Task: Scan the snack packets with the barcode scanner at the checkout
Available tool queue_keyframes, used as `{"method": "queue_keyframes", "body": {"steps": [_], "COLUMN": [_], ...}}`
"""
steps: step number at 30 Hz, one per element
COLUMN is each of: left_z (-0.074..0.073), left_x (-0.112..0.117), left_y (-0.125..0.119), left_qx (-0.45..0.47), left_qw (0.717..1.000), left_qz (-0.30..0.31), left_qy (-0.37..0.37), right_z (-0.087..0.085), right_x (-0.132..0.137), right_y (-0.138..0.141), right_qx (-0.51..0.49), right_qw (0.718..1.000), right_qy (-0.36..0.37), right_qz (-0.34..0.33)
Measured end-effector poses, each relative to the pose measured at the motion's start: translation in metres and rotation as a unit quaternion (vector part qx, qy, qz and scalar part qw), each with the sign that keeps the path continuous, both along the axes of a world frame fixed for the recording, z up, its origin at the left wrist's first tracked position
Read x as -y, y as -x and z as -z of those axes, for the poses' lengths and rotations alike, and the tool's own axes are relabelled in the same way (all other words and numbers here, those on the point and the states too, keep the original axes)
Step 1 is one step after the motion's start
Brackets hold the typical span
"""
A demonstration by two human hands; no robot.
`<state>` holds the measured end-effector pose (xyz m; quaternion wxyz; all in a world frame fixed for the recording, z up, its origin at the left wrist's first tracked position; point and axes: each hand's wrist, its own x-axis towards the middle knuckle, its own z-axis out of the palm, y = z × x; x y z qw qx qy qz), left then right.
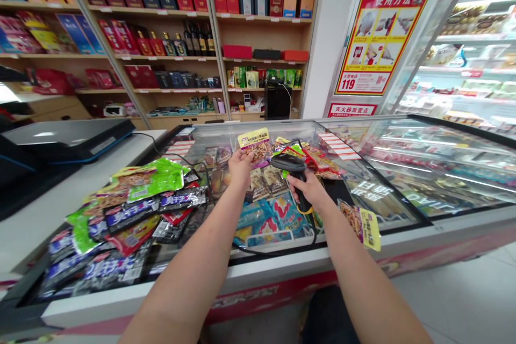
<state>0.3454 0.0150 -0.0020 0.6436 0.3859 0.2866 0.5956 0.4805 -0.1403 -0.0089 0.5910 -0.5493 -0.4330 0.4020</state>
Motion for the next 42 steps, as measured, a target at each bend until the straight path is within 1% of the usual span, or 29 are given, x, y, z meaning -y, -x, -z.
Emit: {"method": "queue_keyframes", "body": {"steps": [5,12,16,21,24,27,29,31,33,35,37,39,41,42], "left_z": [0.002,0.0,0.0,0.003,-0.002,-0.013,-0.021,-0.028,-0.03,-0.03,-0.028,-0.027,-0.027,-0.028], "left_x": [0.0,0.002,0.001,0.003,0.004,0.0,-0.006,-0.013,-0.02,-0.028,-0.034,-0.038,-0.038,-0.038], "left_y": [0.0,0.0,0.001,0.002,0.006,0.018,0.037,0.064,0.1,0.143,0.186,0.225,0.256,0.267], "left_qx": [-0.004,-0.002,-0.003,-0.016,-0.027,-0.034,-0.045,-0.061,-0.086,-0.142,-0.203,-0.274,-0.332,-0.37], "left_qw": [1.0,1.0,1.0,1.0,1.0,0.999,0.998,0.996,0.99,0.977,0.957,0.928,0.896,0.876], "left_qz": [0.007,0.006,0.011,0.004,-0.002,0.006,-0.006,-0.045,-0.098,-0.149,-0.201,-0.251,-0.294,-0.309], "left_qy": [-0.006,0.009,0.015,-0.003,-0.002,-0.017,-0.032,-0.04,-0.045,-0.049,-0.05,-0.036,-0.012,0.0], "right_z": [0.002,-0.004,-0.006,-0.003,-0.004,-0.013,-0.022,-0.03,-0.036,-0.037,-0.036,-0.034,-0.033,-0.032], "right_x": [-0.001,0.002,0.002,0.0,-0.004,-0.011,-0.019,-0.027,-0.036,-0.043,-0.051,-0.059,-0.068,-0.072], "right_y": [-0.002,-0.001,0.001,0.003,0.006,0.013,0.023,0.036,0.052,0.069,0.086,0.103,0.119,0.127], "right_qx": [0.007,0.025,0.01,-0.028,-0.042,-0.044,-0.043,-0.047,-0.052,-0.051,-0.049,-0.052,-0.056,-0.056], "right_qw": [1.0,1.0,1.0,1.0,0.999,0.999,0.998,0.996,0.993,0.991,0.988,0.984,0.981,0.978], "right_qy": [0.008,-0.005,-0.001,0.002,0.006,0.0,-0.001,0.001,0.003,0.004,0.001,-0.004,-0.005,-0.004], "right_qz": [0.003,0.002,0.007,-0.009,-0.016,-0.032,-0.055,-0.081,-0.102,-0.124,-0.147,-0.168,-0.188,-0.199]}}
